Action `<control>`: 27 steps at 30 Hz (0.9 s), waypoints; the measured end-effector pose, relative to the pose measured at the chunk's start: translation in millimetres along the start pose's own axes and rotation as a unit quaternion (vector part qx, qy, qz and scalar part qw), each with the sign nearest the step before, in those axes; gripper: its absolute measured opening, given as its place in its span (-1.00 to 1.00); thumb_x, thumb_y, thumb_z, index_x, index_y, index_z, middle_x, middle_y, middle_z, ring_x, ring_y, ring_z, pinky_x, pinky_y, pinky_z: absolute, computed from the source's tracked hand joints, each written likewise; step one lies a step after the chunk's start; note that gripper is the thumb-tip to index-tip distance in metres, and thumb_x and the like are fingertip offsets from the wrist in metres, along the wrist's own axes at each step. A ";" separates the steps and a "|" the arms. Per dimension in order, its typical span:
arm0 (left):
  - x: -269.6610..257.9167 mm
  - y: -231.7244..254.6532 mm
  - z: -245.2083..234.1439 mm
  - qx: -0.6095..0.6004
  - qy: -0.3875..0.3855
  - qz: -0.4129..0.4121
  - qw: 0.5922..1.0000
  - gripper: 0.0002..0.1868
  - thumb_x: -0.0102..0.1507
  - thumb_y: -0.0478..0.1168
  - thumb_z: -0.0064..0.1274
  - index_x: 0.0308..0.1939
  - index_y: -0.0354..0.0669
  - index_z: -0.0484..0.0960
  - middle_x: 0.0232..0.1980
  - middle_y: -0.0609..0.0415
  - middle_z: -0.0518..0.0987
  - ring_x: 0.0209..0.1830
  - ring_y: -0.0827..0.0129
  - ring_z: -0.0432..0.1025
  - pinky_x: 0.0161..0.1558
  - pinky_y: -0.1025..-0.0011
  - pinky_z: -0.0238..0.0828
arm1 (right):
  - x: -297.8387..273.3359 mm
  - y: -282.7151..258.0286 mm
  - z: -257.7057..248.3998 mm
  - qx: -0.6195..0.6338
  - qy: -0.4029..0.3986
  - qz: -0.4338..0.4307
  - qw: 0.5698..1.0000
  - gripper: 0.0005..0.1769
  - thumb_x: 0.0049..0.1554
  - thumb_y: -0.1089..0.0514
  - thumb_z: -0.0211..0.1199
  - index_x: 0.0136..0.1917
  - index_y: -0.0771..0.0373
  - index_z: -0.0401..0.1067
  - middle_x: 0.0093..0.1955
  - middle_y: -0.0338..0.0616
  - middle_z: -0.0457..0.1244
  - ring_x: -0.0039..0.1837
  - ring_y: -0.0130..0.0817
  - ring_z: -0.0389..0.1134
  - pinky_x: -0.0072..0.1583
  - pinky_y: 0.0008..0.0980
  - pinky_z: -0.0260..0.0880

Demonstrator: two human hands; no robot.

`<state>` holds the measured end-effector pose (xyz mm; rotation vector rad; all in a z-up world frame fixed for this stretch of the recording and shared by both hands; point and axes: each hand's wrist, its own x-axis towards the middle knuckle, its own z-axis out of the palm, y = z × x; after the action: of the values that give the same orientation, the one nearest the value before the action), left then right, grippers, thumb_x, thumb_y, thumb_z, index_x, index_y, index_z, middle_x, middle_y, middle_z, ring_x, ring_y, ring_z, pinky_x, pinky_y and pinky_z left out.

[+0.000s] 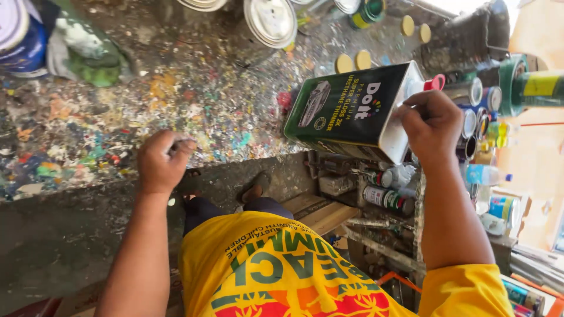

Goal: Organizing and opening paint cans at a mixing station

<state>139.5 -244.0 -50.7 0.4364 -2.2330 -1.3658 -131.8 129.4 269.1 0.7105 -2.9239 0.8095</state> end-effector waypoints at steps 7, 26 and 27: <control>10.1 8.9 -8.7 -0.083 0.011 -0.035 0.996 -0.57 0.49 0.05 0.10 -0.19 -0.29 0.65 -0.35 -0.01 0.53 -0.47 0.32 0.33 -0.38 0.31 0.20 | 13.7 -7.0 36.9 0.040 0.024 -0.025 0.999 -0.95 0.32 0.44 0.29 0.04 0.39 0.48 -0.19 -0.14 0.28 -0.19 -0.44 0.20 -0.14 -0.40 0.18; -11.3 -71.3 14.4 -0.001 -0.008 -0.011 1.000 -0.74 0.55 -0.12 0.35 0.09 -0.29 0.75 -0.20 -0.12 0.53 -0.22 0.02 0.48 -0.12 0.21 0.37 | 17.6 0.3 61.1 -0.058 0.271 -0.176 0.945 -0.79 0.06 0.08 0.45 -0.01 0.07 0.59 -0.28 -0.02 0.35 -0.17 0.13 0.45 -0.05 0.03 0.46; -2.3 -64.4 12.9 -0.001 -0.022 0.010 1.000 -0.74 0.55 -0.14 0.34 0.10 -0.31 0.75 -0.19 -0.14 0.53 -0.20 0.00 0.48 -0.11 0.20 0.37 | 14.4 -0.8 61.2 -0.052 0.265 -0.190 0.944 -0.76 0.04 0.08 0.45 0.01 0.07 0.57 -0.26 0.01 0.35 -0.15 0.17 0.45 -0.05 0.06 0.46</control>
<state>135.5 -262.4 -113.7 0.3854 -2.2640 -1.3800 -138.5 92.6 218.6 0.8501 -2.2394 0.6676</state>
